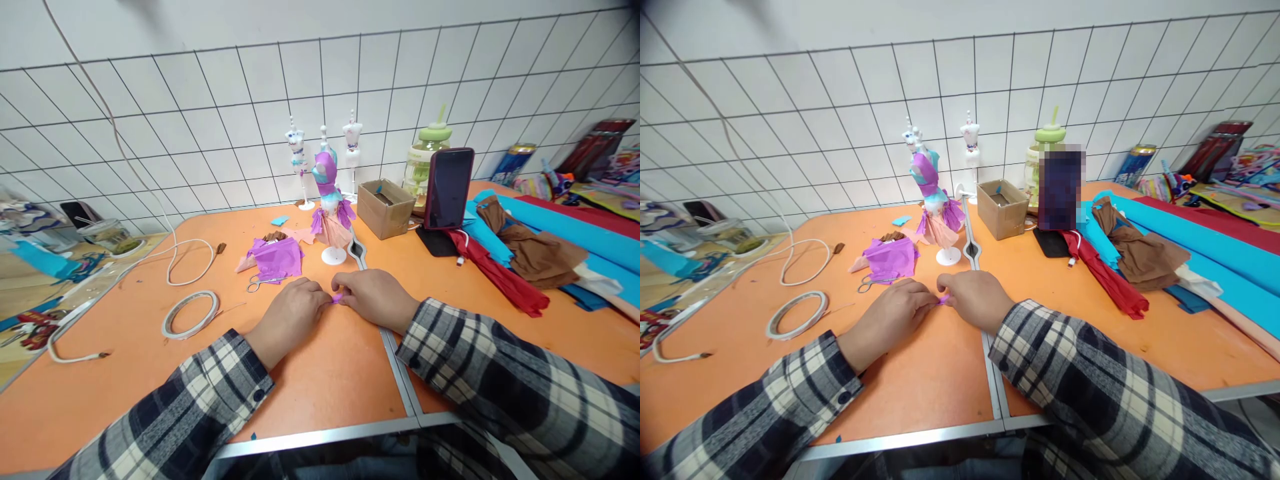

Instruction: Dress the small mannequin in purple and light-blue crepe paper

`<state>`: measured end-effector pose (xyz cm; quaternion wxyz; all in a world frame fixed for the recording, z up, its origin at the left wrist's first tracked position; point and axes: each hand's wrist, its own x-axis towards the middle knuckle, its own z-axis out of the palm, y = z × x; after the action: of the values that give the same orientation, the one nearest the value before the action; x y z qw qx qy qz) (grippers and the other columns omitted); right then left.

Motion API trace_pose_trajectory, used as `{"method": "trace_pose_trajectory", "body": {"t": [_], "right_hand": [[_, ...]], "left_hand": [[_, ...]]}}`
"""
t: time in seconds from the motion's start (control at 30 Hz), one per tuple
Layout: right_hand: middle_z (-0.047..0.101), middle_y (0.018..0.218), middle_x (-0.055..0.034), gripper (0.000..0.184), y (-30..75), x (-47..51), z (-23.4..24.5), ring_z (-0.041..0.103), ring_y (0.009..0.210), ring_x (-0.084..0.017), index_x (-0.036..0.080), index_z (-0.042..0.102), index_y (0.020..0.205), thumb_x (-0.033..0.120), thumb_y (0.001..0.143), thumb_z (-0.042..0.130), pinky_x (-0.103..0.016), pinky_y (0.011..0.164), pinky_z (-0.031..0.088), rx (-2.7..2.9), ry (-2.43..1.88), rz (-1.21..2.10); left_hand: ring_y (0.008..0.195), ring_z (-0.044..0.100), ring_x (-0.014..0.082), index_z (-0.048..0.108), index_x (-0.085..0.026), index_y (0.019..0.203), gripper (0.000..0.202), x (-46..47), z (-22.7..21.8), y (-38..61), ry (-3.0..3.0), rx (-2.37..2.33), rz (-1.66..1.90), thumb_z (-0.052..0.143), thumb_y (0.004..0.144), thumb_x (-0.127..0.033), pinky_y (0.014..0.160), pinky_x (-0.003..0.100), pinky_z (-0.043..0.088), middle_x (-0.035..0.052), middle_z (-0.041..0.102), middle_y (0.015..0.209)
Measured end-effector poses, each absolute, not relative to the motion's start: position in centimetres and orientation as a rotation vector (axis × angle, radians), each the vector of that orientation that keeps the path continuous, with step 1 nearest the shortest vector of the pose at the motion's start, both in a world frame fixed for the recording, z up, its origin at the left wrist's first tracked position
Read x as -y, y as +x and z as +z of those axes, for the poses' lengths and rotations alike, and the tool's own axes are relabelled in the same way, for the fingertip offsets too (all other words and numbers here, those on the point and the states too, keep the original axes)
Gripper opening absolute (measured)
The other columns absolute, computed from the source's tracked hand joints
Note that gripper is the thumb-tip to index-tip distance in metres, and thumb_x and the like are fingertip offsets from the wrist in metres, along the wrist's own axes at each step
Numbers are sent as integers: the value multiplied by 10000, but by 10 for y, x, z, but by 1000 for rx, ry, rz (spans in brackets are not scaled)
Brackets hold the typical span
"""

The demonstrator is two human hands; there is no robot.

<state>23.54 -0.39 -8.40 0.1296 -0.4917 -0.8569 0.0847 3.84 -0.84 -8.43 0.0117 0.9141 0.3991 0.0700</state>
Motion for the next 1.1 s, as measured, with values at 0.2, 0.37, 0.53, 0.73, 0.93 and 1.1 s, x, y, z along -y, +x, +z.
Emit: {"method": "trace_pose_trajectory", "body": {"t": [0.2, 0.37, 0.53, 0.73, 0.93, 1.1], "right_hand": [[729, 899, 8, 120, 236, 2, -84, 623, 833, -172, 265, 702, 923, 284, 911, 584, -286, 603, 262, 2557, -1415, 236], [731, 876, -2, 146, 235, -1, -89, 618, 824, -178, 258, 718, 896, 290, 905, 576, -290, 613, 277, 2524, -1472, 289], [712, 876, -9, 131, 234, 0, -89, 599, 814, -165, 237, 713, 834, 263, 879, 592, -280, 632, 304, 2475, -1464, 331], [717, 857, 14, 122, 234, -3, -91, 593, 788, -142, 254, 737, 903, 256, 851, 627, -265, 643, 332, 2376, -1480, 469], [730, 852, 12, 100, 237, -7, -91, 610, 791, -147, 242, 746, 846, 268, 835, 650, -265, 646, 342, 2358, -1510, 527], [706, 867, -3, 110, 236, -4, -92, 603, 804, -157, 220, 708, 832, 263, 874, 615, -264, 649, 334, 2425, -1493, 444]], "left_hand": [[828, 637, 243, 679, -152, 1002, 169, 8, -85, 38, 2761, -1354, 322, 530, 921, -151, 733, 347, 481, 80, 710, 851], [861, 640, 237, 729, -188, 1014, 237, 6, -87, 38, 2803, -1252, 295, 509, 936, -145, 798, 361, 490, 81, 717, 894], [884, 638, 235, 750, -181, 963, 234, 6, -88, 38, 2849, -1234, 297, 527, 918, -124, 816, 360, 494, 86, 715, 902], [905, 639, 235, 741, -191, 999, 241, 6, -86, 36, 2910, -1189, 252, 518, 928, -133, 828, 367, 478, 72, 726, 899], [912, 635, 242, 745, -218, 1013, 245, 5, -85, 35, 2899, -1221, 218, 520, 932, -160, 838, 388, 459, 63, 726, 892], [960, 608, 257, 722, -197, 1072, 244, 12, -83, 37, 2860, -1274, 334, 533, 921, -229, 863, 414, 460, 92, 700, 980]]}}
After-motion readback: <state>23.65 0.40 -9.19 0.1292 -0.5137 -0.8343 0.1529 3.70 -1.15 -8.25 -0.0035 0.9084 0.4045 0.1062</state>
